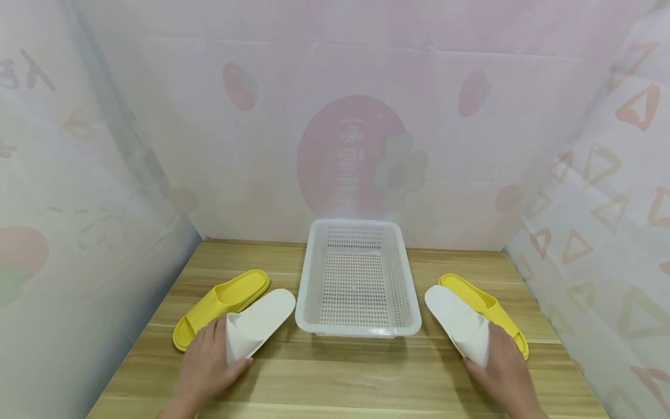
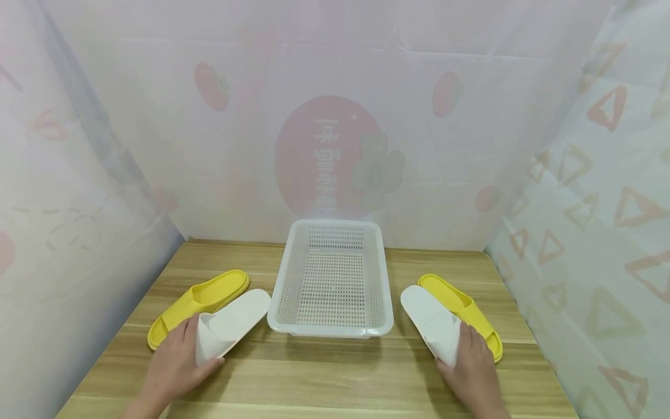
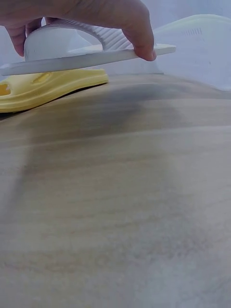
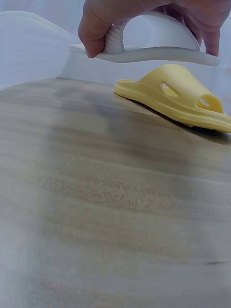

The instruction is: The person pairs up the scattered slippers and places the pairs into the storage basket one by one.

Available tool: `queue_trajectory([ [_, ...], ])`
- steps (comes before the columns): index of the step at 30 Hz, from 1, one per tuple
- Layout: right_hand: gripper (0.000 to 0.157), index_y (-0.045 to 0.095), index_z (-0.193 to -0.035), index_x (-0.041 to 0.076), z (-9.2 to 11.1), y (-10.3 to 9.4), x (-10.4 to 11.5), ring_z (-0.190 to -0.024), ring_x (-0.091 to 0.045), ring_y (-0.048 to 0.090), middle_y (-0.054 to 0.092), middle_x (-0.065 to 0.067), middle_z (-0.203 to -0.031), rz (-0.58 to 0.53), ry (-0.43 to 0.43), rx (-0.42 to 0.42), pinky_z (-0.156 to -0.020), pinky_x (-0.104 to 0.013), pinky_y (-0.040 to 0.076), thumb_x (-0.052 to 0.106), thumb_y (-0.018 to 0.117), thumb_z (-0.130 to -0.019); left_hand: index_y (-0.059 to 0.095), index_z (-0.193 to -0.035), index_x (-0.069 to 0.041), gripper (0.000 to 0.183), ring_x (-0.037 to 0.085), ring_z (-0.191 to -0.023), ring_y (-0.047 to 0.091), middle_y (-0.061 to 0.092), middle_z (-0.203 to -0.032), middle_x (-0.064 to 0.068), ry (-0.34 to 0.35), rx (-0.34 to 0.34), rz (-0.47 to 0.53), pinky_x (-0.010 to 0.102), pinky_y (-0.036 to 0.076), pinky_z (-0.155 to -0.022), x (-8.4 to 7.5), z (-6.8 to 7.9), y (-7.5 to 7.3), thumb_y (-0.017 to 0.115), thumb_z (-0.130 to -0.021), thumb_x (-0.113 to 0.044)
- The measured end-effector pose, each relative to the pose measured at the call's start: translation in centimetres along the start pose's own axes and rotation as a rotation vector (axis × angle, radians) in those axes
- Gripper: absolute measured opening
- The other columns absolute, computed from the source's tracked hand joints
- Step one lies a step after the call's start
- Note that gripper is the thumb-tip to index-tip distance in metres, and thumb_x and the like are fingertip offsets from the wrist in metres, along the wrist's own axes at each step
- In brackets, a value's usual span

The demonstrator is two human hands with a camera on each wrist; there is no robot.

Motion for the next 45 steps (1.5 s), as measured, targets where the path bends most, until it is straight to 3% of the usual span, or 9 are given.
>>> queue_trajectory([
  [11, 0.085, 0.046, -0.122, -0.018, -1.3, -1.3, 0.6, -0.088, -0.05, 0.053, 0.054, -0.032, -0.104, 0.001, -0.111, -0.153, -0.072, -0.06, 0.044, 0.019, 0.079, -0.053, 0.04, -0.133, 0.017, 0.116, 0.048, -0.09, 0.056, 0.053, -0.112, 0.033, 0.012, -0.05, -0.019, 0.058, 0.05, -0.071, 0.8, -1.4, -0.8, 0.088, -0.051, -0.049],
  [17, 0.087, 0.045, -0.124, -0.02, -2.2, -2.0, 0.7, -0.092, -0.052, 0.052, 0.053, -0.036, -0.107, 0.003, -0.16, -0.176, -0.076, -0.063, 0.044, 0.024, 0.073, -0.055, 0.04, -0.134, 0.016, 0.115, 0.048, -0.092, 0.055, 0.053, -0.114, 0.034, 0.026, -0.086, -0.013, 0.058, 0.049, -0.07, 0.7, -2.2, -1.6, 0.086, -0.051, -0.048],
  [24, 0.085, 0.046, -0.125, -0.019, -3.5, -2.6, 0.8, -0.09, -0.05, 0.052, 0.054, -0.034, -0.107, -0.003, -0.238, -0.221, -0.071, -0.061, 0.044, 0.034, 0.067, -0.062, 0.04, -0.134, 0.016, 0.112, 0.048, -0.093, 0.055, 0.053, -0.115, 0.033, 0.066, -0.132, -0.007, 0.058, 0.049, -0.071, 0.7, -3.1, -2.0, 0.081, -0.055, -0.052],
  [32, 0.084, 0.046, -0.125, -0.018, -4.9, -3.3, 1.3, -0.086, -0.048, 0.054, 0.054, -0.031, -0.104, 0.023, -0.262, -0.203, -0.067, -0.059, 0.045, 0.04, 0.064, -0.066, 0.042, -0.134, 0.016, 0.11, 0.049, -0.095, 0.055, 0.053, -0.116, 0.034, 0.121, -0.161, 0.029, 0.058, 0.047, -0.079, 0.5, -4.0, -2.2, 0.076, -0.056, -0.054],
  [45, 0.088, 0.044, -0.13, -0.017, -6.4, -4.3, 2.5, -0.104, -0.052, 0.05, 0.052, -0.036, -0.117, 0.024, -0.326, -0.217, -0.084, -0.063, 0.041, 0.056, 0.051, -0.083, 0.04, -0.138, 0.014, 0.11, 0.049, -0.106, 0.052, 0.051, -0.123, 0.032, 0.183, -0.141, 0.036, 0.058, 0.044, -0.09, -0.5, -5.7, -2.7, 0.08, -0.055, -0.046],
])
Point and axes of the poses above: each hand's wrist, its own z-axis away from the middle knuckle, its own y-axis out of the palm, x = y × z, the point moved 3 cm from there along -z, towards the middle knuckle
